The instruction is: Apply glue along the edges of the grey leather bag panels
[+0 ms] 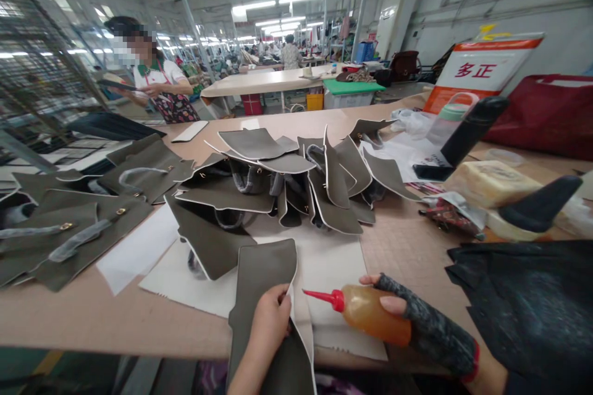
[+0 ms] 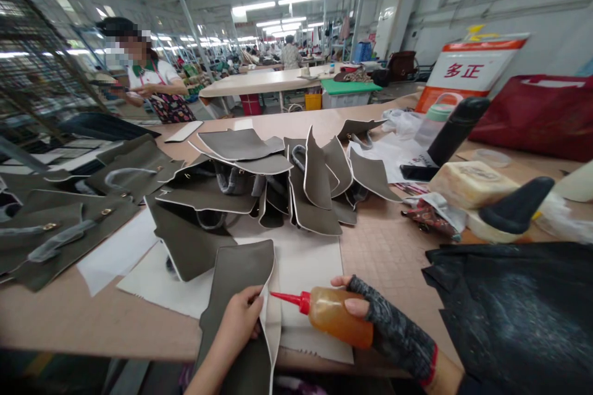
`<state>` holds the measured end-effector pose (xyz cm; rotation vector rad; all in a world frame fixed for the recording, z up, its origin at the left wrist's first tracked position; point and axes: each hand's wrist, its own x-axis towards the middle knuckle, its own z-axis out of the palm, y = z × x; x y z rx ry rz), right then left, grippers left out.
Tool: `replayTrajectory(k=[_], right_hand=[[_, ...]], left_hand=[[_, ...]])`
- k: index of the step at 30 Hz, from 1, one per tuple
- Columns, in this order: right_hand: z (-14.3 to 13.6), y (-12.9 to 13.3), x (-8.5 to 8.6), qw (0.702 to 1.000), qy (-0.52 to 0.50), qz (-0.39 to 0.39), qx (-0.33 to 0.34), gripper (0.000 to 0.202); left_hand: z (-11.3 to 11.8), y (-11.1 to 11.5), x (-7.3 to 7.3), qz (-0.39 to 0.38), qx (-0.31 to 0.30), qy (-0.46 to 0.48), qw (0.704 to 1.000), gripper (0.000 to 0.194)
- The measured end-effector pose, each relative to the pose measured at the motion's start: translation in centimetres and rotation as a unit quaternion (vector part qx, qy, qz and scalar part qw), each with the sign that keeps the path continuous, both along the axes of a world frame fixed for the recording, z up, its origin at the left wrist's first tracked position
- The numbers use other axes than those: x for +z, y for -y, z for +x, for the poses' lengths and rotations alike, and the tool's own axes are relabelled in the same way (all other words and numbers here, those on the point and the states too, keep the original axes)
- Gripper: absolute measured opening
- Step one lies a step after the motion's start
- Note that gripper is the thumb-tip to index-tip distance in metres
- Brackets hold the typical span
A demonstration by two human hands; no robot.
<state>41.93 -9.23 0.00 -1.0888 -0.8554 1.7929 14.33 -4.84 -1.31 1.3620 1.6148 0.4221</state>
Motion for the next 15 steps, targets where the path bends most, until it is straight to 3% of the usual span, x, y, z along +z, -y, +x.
replayTrajectory(k=[2, 5, 9, 13, 15], right_hand=[[-0.1, -0.7, -0.7, 0.993, 0.107, 0.051, -0.028, 0.037], [-0.1, -2.2, -0.3, 0.953, 0.251, 0.169, -0.031, 0.037], [-0.8, -4.0, 1.4, 0.901, 0.338, 0.272, -0.016, 0.036], [-1.6, -5.2, 2.3, 0.816, 0.435, 0.380, -0.011, 0.032], [-1.9, -5.9, 2.5, 0.792, 0.449, 0.414, 0.007, 0.030]], left_hand=[[-0.1, 0.1, -0.4, -0.003, 0.014, 0.029, 0.999, 0.041], [-0.2, 0.2, -0.5, 0.029, 0.011, 0.031, 0.999, 0.042], [-0.3, 0.1, -0.2, 0.047, 0.006, 0.028, 0.998, 0.041], [-0.3, 0.0, -0.1, 0.037, 0.006, 0.028, 0.999, 0.041], [-0.2, 0.0, -0.1, 0.031, 0.006, 0.031, 0.999, 0.042]])
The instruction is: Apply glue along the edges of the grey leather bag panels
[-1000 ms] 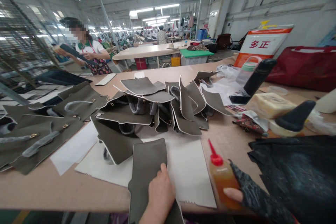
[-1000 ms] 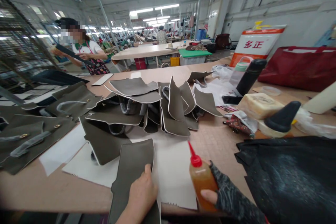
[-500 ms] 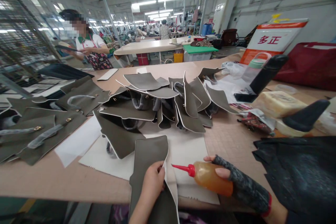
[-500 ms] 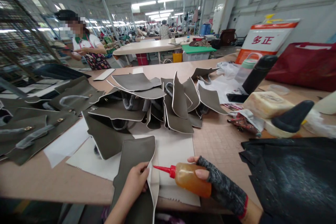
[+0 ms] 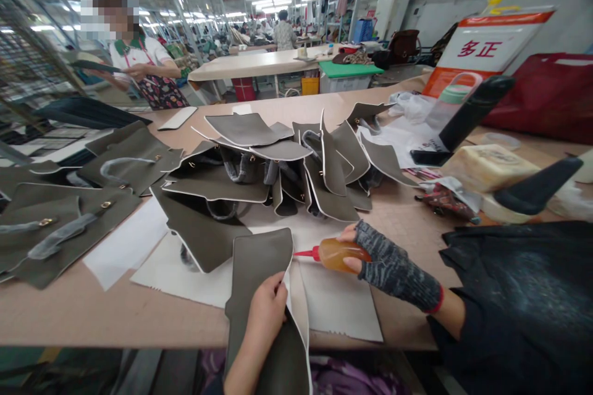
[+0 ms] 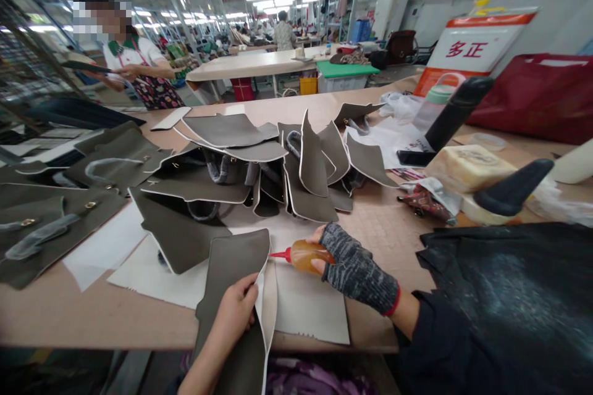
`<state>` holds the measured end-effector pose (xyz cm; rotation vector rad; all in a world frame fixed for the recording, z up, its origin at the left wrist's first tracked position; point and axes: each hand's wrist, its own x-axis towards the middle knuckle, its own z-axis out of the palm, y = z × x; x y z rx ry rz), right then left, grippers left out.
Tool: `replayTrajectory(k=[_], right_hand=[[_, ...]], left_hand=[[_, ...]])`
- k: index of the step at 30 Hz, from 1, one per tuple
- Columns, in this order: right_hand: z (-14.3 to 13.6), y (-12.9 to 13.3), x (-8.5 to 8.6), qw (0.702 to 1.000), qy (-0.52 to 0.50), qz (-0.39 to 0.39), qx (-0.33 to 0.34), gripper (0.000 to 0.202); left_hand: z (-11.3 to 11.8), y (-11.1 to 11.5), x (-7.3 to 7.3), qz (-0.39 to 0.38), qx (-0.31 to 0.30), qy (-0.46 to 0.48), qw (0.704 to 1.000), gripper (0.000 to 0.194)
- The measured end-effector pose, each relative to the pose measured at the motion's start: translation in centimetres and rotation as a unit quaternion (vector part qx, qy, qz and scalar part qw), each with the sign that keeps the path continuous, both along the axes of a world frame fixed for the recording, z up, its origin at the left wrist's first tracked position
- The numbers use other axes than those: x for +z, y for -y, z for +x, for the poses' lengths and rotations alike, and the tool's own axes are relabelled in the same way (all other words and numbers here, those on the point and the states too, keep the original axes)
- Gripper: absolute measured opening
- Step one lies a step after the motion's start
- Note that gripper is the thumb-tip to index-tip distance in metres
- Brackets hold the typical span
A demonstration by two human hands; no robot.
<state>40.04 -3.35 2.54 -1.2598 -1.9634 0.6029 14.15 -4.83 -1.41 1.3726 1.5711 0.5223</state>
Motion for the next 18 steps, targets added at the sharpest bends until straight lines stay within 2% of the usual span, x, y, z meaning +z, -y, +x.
replayTrajectory(k=[5, 11, 18], right_hand=[[-0.1, -1.1, 1.1, 0.999, 0.022, 0.017, 0.022, 0.031], [0.3, -1.0, 2.6, 0.999, 0.021, -0.012, 0.040, 0.027], [-0.2, -1.6, 0.9, 0.999, 0.033, 0.021, 0.012, 0.031]], left_hand=[[0.1, -0.1, -0.1, -0.024, 0.007, 0.004, 1.000, 0.043], [0.3, -0.3, 0.2, -0.051, 0.024, 0.002, 0.998, 0.041], [0.3, -0.3, 0.3, -0.063, 0.028, 0.001, 0.998, 0.044]])
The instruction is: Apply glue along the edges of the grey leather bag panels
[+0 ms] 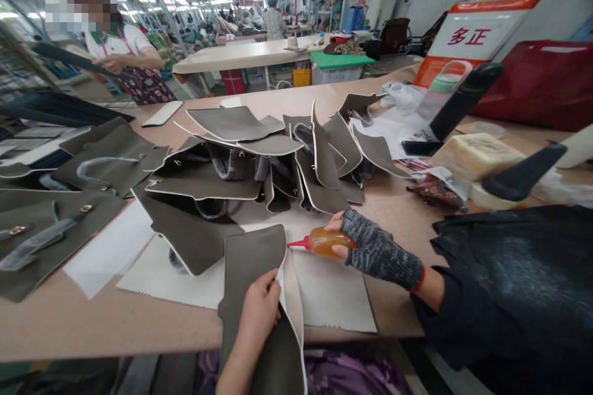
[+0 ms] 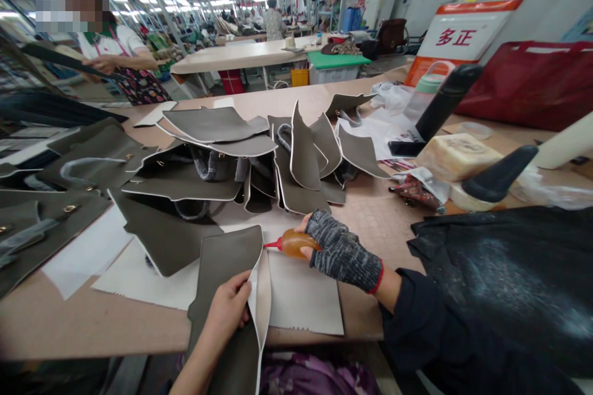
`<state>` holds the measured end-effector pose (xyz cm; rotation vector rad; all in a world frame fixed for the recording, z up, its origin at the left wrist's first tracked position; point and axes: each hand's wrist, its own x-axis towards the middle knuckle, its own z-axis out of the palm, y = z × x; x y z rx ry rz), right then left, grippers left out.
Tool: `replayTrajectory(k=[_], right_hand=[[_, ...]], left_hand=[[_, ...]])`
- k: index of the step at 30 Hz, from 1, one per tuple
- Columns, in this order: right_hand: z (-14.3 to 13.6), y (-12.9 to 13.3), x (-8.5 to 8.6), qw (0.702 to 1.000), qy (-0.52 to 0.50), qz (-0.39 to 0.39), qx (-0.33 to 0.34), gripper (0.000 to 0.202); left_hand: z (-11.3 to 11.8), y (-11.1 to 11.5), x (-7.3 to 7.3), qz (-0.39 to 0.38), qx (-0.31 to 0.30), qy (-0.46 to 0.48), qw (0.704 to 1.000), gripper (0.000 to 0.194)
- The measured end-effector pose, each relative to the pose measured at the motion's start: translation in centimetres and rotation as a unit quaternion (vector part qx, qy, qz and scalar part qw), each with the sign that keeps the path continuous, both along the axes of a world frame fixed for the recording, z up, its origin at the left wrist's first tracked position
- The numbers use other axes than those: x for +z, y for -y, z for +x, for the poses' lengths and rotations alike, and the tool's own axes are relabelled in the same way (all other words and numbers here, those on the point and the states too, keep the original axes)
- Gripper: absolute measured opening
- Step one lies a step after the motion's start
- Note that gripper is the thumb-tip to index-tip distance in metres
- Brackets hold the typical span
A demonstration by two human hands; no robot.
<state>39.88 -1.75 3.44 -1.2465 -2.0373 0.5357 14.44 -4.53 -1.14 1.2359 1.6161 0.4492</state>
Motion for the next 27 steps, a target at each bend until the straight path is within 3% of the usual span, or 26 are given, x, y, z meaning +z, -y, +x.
replayTrajectory(k=[5, 11, 23, 27], right_hand=[[-0.3, -0.4, -0.3, 0.999, 0.020, 0.044, 0.006, 0.030], [-0.2, -0.8, -0.2, 1.000, 0.002, 0.018, 0.013, 0.029], [-0.4, -0.7, -1.2, 0.993, 0.066, 0.097, 0.014, 0.032], [-0.3, -0.6, -1.2, 0.994, 0.065, 0.085, 0.015, 0.032]], left_hand=[[0.1, 0.0, 0.1, -0.005, 0.003, 0.001, 1.000, 0.044], [0.1, -0.1, 0.3, -0.004, 0.005, 0.003, 1.000, 0.045], [0.1, -0.1, 0.8, -0.009, 0.015, 0.006, 1.000, 0.047], [0.1, -0.1, 0.8, -0.008, 0.014, 0.004, 1.000, 0.047]])
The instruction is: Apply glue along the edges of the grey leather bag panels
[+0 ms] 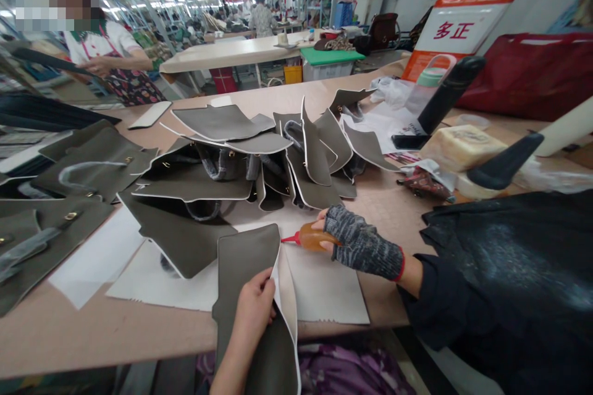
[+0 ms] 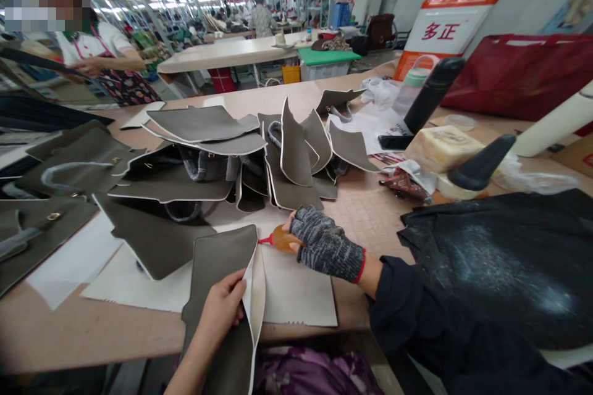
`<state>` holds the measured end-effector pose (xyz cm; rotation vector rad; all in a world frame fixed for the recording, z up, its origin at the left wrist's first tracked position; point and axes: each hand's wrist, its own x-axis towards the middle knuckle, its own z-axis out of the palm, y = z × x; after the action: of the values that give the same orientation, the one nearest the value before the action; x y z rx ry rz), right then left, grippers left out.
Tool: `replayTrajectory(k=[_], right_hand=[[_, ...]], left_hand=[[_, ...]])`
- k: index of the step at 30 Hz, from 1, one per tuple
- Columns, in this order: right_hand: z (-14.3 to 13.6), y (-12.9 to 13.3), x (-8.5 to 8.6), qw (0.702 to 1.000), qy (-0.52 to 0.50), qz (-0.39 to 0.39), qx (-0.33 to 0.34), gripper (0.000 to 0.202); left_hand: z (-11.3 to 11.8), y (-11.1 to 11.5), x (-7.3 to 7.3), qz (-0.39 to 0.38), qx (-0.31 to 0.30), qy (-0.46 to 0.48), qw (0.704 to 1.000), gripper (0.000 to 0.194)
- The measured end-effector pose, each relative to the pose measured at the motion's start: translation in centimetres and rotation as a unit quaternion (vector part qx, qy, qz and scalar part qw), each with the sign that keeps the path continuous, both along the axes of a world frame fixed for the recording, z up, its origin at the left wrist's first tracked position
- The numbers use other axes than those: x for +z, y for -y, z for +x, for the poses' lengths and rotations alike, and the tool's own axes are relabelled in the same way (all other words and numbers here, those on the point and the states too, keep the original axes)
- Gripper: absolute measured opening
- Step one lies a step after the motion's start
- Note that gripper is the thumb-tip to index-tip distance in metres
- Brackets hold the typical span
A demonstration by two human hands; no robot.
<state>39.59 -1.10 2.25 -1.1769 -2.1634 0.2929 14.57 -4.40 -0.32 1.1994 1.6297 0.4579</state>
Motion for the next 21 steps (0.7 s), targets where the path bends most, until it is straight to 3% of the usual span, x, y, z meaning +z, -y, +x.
replayTrajectory(k=[21], right_hand=[[0.59, 0.14, 0.56, 0.994, -0.037, -0.106, 0.002, 0.028]], left_hand=[[0.23, 0.12, 0.15, -0.002, 0.005, -0.020, 1.000, 0.045]])
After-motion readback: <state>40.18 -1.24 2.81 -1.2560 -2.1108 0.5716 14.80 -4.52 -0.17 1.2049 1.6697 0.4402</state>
